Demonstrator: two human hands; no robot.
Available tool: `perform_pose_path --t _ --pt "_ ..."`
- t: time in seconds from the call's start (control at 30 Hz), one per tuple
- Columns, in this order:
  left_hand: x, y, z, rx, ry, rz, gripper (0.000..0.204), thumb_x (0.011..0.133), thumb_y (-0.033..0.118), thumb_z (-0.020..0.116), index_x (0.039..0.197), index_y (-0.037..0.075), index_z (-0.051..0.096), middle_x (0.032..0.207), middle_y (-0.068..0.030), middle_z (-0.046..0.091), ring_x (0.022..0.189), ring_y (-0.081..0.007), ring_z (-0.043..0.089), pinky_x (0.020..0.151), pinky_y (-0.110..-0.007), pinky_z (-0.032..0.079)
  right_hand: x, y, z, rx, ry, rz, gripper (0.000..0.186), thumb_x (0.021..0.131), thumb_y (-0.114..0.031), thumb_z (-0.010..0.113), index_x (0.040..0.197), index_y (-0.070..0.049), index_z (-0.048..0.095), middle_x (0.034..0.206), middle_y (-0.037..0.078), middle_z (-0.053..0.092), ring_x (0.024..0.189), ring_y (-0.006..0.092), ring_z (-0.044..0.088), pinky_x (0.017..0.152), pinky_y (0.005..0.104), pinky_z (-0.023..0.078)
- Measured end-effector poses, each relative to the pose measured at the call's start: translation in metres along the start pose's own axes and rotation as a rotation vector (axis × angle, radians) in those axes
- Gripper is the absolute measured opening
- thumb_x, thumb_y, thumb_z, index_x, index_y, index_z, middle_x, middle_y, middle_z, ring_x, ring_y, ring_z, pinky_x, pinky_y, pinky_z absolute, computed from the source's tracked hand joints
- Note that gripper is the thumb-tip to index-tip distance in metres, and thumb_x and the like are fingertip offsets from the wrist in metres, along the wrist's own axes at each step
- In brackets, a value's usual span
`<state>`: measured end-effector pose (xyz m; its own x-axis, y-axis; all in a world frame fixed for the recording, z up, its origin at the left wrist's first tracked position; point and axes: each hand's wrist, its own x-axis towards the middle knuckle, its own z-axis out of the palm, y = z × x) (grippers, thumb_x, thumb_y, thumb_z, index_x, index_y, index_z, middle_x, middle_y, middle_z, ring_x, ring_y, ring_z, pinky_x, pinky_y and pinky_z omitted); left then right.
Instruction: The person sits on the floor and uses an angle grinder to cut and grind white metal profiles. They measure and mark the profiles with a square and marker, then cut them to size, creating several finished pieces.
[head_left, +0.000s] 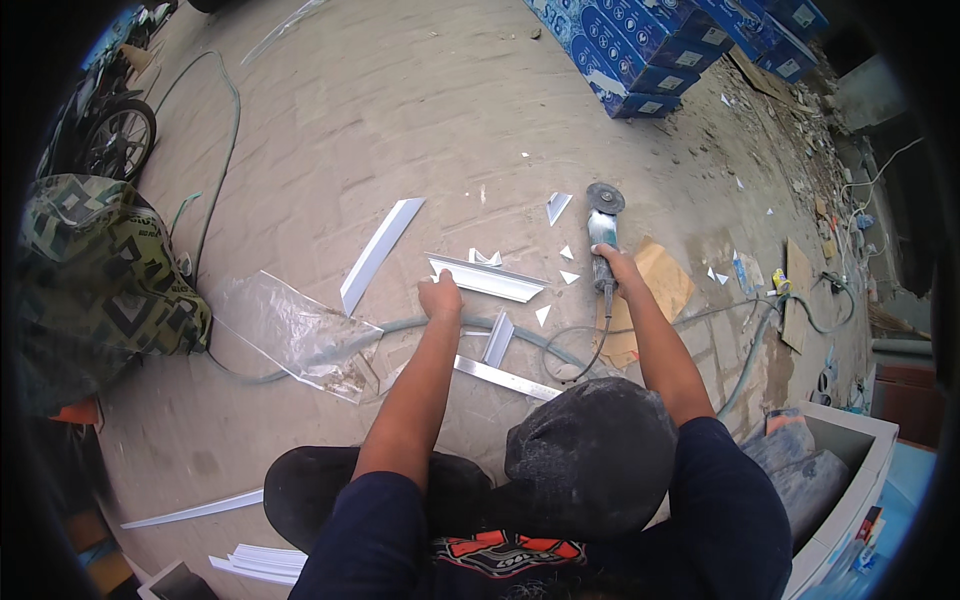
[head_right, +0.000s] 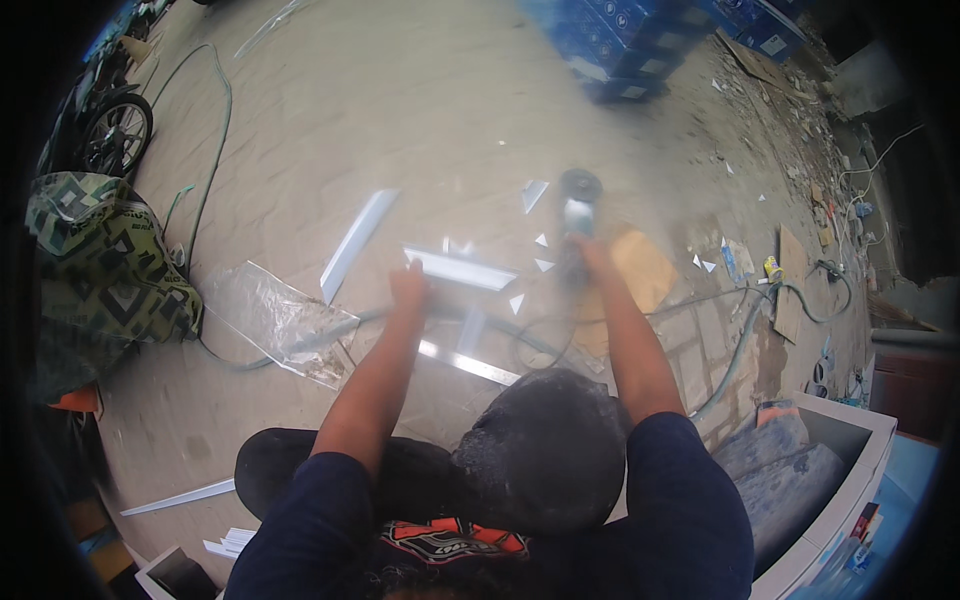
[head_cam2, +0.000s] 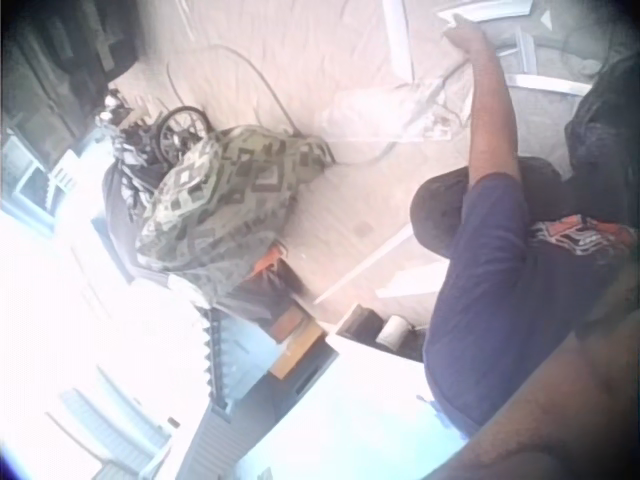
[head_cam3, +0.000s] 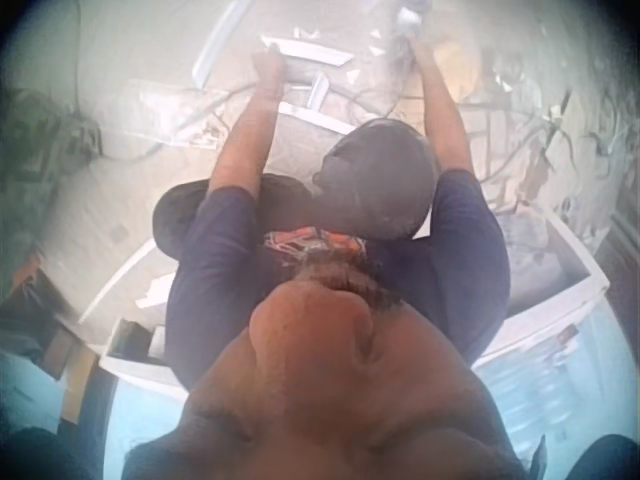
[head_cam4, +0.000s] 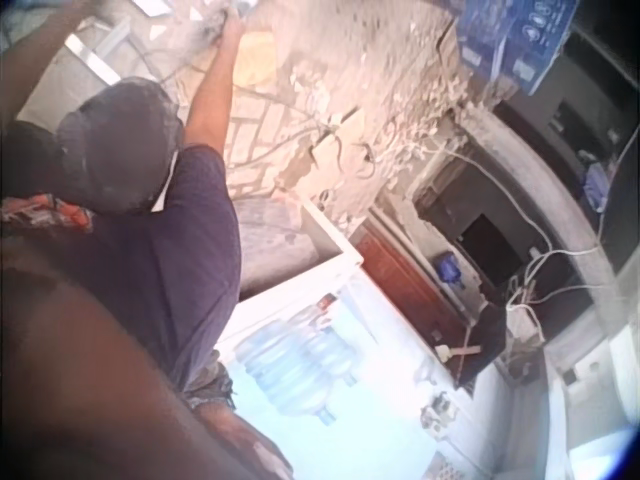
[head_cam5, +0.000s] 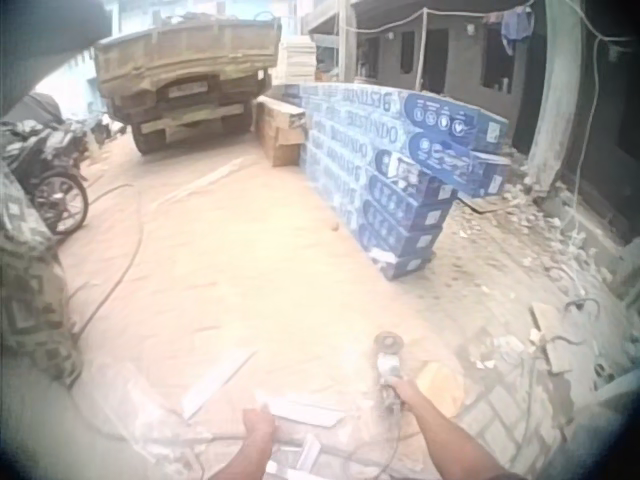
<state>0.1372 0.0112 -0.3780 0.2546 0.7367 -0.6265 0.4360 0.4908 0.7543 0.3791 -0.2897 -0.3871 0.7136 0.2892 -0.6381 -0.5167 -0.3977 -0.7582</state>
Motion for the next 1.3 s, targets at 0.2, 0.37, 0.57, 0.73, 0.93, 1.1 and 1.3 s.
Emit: perform_pose_path --t 0.2,0.37,0.57,0.73,0.93,1.1,1.3 --pt "-0.114 -0.042 0.012 0.709 -0.458 1.063 0.046 0.101 0.032 0.074 0.132 0.002 0.06 0.116 -0.0184 0.065 0.103 -0.0386 0.07 0.083 -0.049 0.059 -0.064 -0.01 0.024 0.513 -0.071 -0.089 0.051 0.099 -0.041 0.073 0.121 0.004 0.064 0.099 0.016 0.074 0.078 0.0274 0.078 0.063 0.0418 0.069" --pt "-0.188 -0.021 0.035 0.517 -0.602 1.195 0.06 0.098 0.048 0.077 0.13 0.001 0.059 0.111 -0.0182 0.064 0.098 -0.0399 0.071 0.081 -0.048 0.059 -0.154 -0.069 0.043 0.764 -0.323 -0.205 0.054 0.103 -0.041 0.067 0.132 0.003 0.061 0.111 0.019 0.075 0.085 0.0276 0.078 0.069 0.0425 0.069" --pt "-0.174 -0.013 0.031 0.573 -0.646 1.193 0.054 0.098 0.047 0.077 0.119 0.001 0.057 0.107 -0.0186 0.064 0.097 -0.0388 0.071 0.08 -0.049 0.058 -0.148 -0.067 0.069 0.788 -0.241 -0.033 0.053 0.098 -0.039 0.071 0.126 0.006 0.065 0.098 0.018 0.074 0.078 0.0268 0.076 0.068 0.0395 0.068" --pt "-0.177 -0.023 0.01 0.626 -0.597 1.174 0.049 0.097 0.04 0.077 0.118 0.001 0.056 0.106 -0.02 0.065 0.099 -0.0408 0.072 0.081 -0.05 0.059 -0.142 -0.038 0.083 0.744 -0.167 0.012 0.048 0.095 -0.039 0.073 0.111 0.006 0.069 0.089 0.017 0.074 0.073 0.0272 0.074 0.065 0.0366 0.066" --pt "-0.146 -0.033 -0.004 0.617 -0.553 1.134 0.042 0.102 0.035 0.073 0.124 0.002 0.058 0.113 -0.0214 0.065 0.102 -0.0431 0.071 0.085 -0.051 0.059 -0.139 -0.033 0.088 0.566 -0.213 0.064 0.048 0.098 -0.041 0.073 0.116 0.003 0.067 0.088 0.014 0.071 0.067 0.0248 0.073 0.06 0.0362 0.064" --pt "0.005 -0.046 -0.033 0.502 0.179 0.548 0.04 0.101 0.031 0.075 0.127 0.003 0.064 0.123 -0.0226 0.068 0.116 -0.0424 0.069 0.096 -0.055 0.056 -0.136 -0.045 0.092 0.194 -0.12 -0.222 0.05 0.1 -0.036 0.073 0.132 -0.002 0.057 0.095 0.013 0.07 0.066 0.021 0.073 0.055 0.0359 0.062" --pt "0.052 -0.032 -0.037 0.459 -0.068 0.31 0.043 0.094 0.034 0.081 0.12 0.001 0.072 0.115 -0.023 0.079 0.112 -0.0395 0.075 0.1 -0.052 0.056 -0.132 -0.045 0.093 -0.072 -0.18 -0.257 0.054 0.096 -0.031 0.075 0.136 -0.003 0.052 0.097 0.012 0.069 0.075 0.0214 0.074 0.065 0.0368 0.063"
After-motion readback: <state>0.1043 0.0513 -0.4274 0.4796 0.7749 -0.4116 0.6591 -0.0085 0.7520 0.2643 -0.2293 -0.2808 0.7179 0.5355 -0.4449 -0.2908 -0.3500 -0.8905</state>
